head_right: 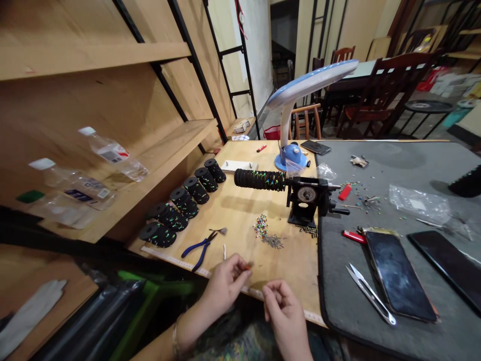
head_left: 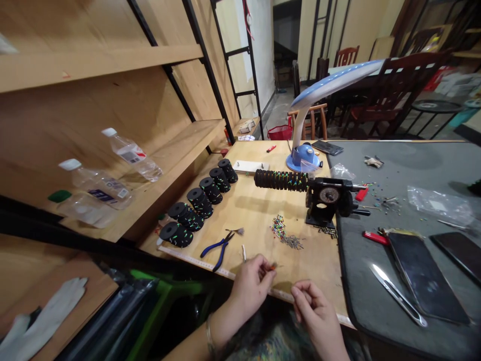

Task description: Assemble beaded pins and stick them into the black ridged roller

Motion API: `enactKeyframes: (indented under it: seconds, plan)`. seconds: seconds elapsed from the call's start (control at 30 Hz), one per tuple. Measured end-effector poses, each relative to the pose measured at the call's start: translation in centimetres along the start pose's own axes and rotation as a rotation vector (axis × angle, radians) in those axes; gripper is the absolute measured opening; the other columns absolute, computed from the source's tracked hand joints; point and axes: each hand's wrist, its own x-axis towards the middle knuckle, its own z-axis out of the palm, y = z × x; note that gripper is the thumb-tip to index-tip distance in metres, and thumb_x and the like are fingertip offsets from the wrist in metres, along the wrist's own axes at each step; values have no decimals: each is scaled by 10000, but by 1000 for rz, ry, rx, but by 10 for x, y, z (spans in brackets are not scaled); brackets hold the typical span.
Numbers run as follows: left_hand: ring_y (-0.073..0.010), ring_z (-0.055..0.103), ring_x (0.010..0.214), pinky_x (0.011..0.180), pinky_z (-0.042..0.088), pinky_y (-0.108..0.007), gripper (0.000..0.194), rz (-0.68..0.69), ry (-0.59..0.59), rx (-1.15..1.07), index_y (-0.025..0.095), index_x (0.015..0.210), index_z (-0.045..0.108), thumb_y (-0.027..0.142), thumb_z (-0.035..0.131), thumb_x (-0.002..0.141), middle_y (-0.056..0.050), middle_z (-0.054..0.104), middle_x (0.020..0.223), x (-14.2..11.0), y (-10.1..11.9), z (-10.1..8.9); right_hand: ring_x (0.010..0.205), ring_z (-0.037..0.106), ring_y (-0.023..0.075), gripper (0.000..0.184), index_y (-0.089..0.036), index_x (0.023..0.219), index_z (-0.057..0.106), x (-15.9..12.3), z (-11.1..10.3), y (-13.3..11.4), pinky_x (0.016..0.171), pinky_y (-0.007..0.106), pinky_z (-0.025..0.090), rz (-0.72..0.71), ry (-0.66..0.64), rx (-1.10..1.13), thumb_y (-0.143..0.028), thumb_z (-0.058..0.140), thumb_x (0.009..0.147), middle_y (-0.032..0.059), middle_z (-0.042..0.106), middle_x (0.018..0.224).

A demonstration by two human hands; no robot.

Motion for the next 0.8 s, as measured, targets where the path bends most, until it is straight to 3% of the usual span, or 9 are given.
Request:
enactKeyframes:
  seconds: [0.07, 0.2, 0.4, 0.5, 0.57, 0.63, 0.7, 0.8]
  plan:
    - [-179, 601, 677, 629, 414, -274, 88, 67, 56, 298, 183, 750, 567, 206, 569, 834, -19, 636, 707, 11, 6, -8, 388, 364, 84, 434, -191, 743, 581, 0, -2, 0, 419, 203, 272, 1, -4, -5, -615, 673, 734, -93, 433, 425]
    - [-206, 621, 766, 659, 422, -283, 50, 121, -9, 618, 184, 824, 603, 196, 567, 857, -47, 674, 798, 38, 13, -22, 391, 371, 87, 456, -189, 719, 594, -1, -3, -6, 417, 205, 286, 4, 3, -10, -636, 682, 704, -90, 424, 437]
    - [-229, 595, 915, 813, 433, -326, 123, 218, -104, 676, 187, 892, 652, 145, 540, 864, -77, 683, 908, 59, 13, -44, 392, 371, 93, 451, -190, 720, 606, -2, -6, -4, 416, 207, 294, 12, 37, -11, -635, 675, 709, -86, 416, 437]
    - [-212, 549, 970, 867, 414, -322, 278, 294, -141, 681, 197, 934, 644, 56, 411, 887, -67, 657, 959, 49, 14, -64, 396, 368, 94, 442, -193, 722, 602, -2, -7, -1, 416, 210, 291, 15, 55, -11, -629, 676, 712, -85, 416, 443]
    - [-213, 519, 967, 890, 399, -327, 287, 446, -270, 710, 204, 915, 640, 21, 428, 853, -56, 630, 950, 38, 10, -75, 397, 365, 92, 436, -194, 727, 599, -1, -7, 0, 415, 209, 287, 15, 56, -6, -623, 675, 718, -87, 412, 445]
    - [-221, 497, 994, 900, 387, -341, 251, 515, -353, 753, 218, 900, 636, 34, 475, 839, -60, 603, 1022, 30, 2, -79, 397, 362, 91, 427, -195, 734, 600, -1, -5, -2, 414, 209, 284, 17, 45, -1, -615, 674, 727, -89, 409, 443]
    - [-231, 482, 1026, 907, 380, -358, 223, 518, -368, 785, 219, 891, 627, 48, 495, 838, -71, 580, 1085, 25, -8, -79, 395, 359, 90, 434, -194, 728, 600, 0, -3, -5, 413, 210, 283, 17, 33, 5, -621, 677, 719, -90, 408, 437]
    - [-241, 491, 996, 881, 393, -378, 184, 483, -305, 764, 207, 835, 616, 88, 480, 868, -80, 595, 1025, 24, -17, -77, 402, 371, 88, 446, -187, 720, 597, -1, -2, -9, 423, 209, 291, 28, 5, 11, -625, 686, 709, -86, 425, 446]
